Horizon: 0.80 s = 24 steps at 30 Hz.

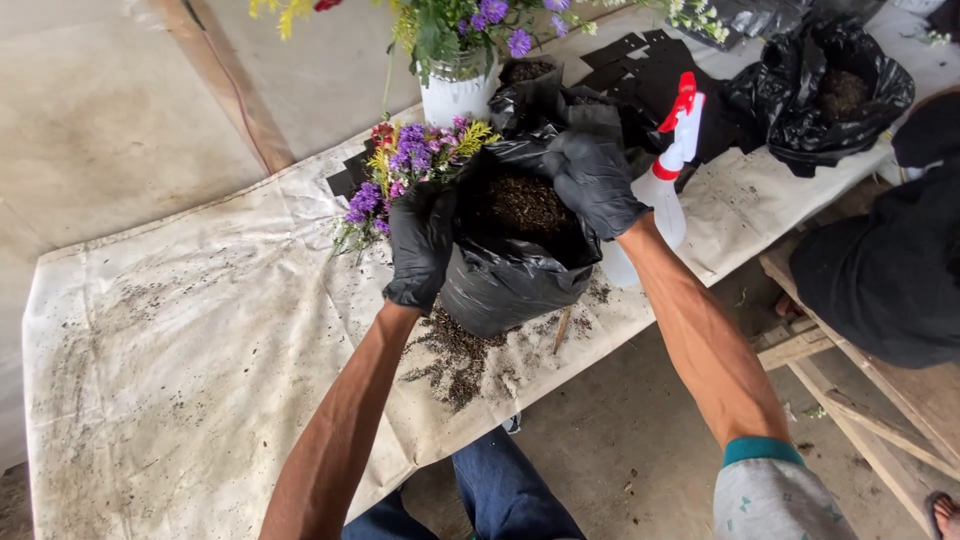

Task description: Filling small plastic pots with soil from a bag using a trowel and hands at a potting station.

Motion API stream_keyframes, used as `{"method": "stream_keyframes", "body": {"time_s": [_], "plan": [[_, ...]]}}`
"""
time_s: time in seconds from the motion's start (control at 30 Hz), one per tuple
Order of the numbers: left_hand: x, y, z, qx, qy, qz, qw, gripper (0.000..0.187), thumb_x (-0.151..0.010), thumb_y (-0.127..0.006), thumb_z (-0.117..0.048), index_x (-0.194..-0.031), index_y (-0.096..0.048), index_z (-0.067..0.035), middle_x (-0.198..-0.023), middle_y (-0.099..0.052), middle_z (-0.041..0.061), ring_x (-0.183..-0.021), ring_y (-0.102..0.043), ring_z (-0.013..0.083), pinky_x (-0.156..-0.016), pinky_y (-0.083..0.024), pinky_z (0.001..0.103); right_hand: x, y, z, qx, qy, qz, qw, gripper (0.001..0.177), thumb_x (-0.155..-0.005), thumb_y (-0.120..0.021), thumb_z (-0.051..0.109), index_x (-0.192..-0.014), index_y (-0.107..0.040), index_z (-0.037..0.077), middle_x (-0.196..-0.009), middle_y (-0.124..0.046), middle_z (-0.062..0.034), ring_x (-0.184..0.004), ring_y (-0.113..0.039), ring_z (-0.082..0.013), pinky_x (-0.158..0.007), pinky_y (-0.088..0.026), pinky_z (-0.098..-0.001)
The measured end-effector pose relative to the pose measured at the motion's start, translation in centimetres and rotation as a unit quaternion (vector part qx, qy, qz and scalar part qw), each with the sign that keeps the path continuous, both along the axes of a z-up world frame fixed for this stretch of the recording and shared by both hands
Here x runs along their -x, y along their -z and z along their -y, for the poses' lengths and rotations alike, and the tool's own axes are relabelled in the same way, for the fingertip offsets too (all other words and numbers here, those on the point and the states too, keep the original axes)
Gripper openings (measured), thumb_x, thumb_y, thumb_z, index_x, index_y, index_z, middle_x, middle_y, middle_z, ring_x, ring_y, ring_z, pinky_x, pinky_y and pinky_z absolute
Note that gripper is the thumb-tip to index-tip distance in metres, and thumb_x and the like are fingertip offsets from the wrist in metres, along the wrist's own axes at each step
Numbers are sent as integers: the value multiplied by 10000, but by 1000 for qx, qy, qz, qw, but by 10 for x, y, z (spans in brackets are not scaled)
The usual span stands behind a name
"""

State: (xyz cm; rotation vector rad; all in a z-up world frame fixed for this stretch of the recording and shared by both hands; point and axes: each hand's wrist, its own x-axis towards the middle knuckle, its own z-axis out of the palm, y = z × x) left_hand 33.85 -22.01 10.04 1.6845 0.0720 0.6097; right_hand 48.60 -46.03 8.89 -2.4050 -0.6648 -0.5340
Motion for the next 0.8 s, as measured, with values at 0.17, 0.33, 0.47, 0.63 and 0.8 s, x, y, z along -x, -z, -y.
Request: {"method": "stream_keyframes", "body": {"time_s": [0.17,0.33,0.47,0.63,0.8], "plan": [[-1,8,-11,169,37,-45,984,129,-952,-684,-202,-992,-733,-90,-765,-688,94,-667,-668,156,-573,-572,258,18,-39,2,-30,-47,-51,997,131,-922,-715,253,-1037,-779,243,-939,-755,-41,-1016,-720,-288,-879,-563,-387],[42,-45,-11,80,59,-81,992,298,-973,-660,-264,-1169,-665,-40,-945,-706,145,-829,-644,192,-662,-568,328,63,-94,16,-65,-87,-62,992,233,-968,-708,191,-1196,-751,169,-1054,-774,-129,-1085,-708,-336,-932,-554,-448],[65,-55,-6,-221,22,74,972,465,-975,-695,-323,-1360,-566,-95,-1275,-559,272,-1237,-530,513,-1045,-455,558,113,-98,25,-69,-140,-63,986,207,-985,-699,149,-1180,-768,164,-1123,-754,-120,-1129,-682,-322,-977,-541,-445],[79,-13,-6,-348,6,65,935,242,-873,-782,-317,-1091,-733,-223,-1168,-694,3,-1203,-617,267,-1163,-350,461,148,-83,25,78,-89,-118,986,157,-856,-788,177,-1008,-828,186,-1114,-760,-48,-1066,-708,-294,-947,-568,-451],[100,-18,14,-277,56,-20,959,335,-887,-737,-320,-1196,-706,-195,-1309,-557,100,-1225,-578,411,-1036,-520,512,86,-72,14,108,-27,20,994,107,-949,-755,347,-1055,-772,338,-1150,-707,117,-1090,-676,-139,-946,-550,-268]]}}
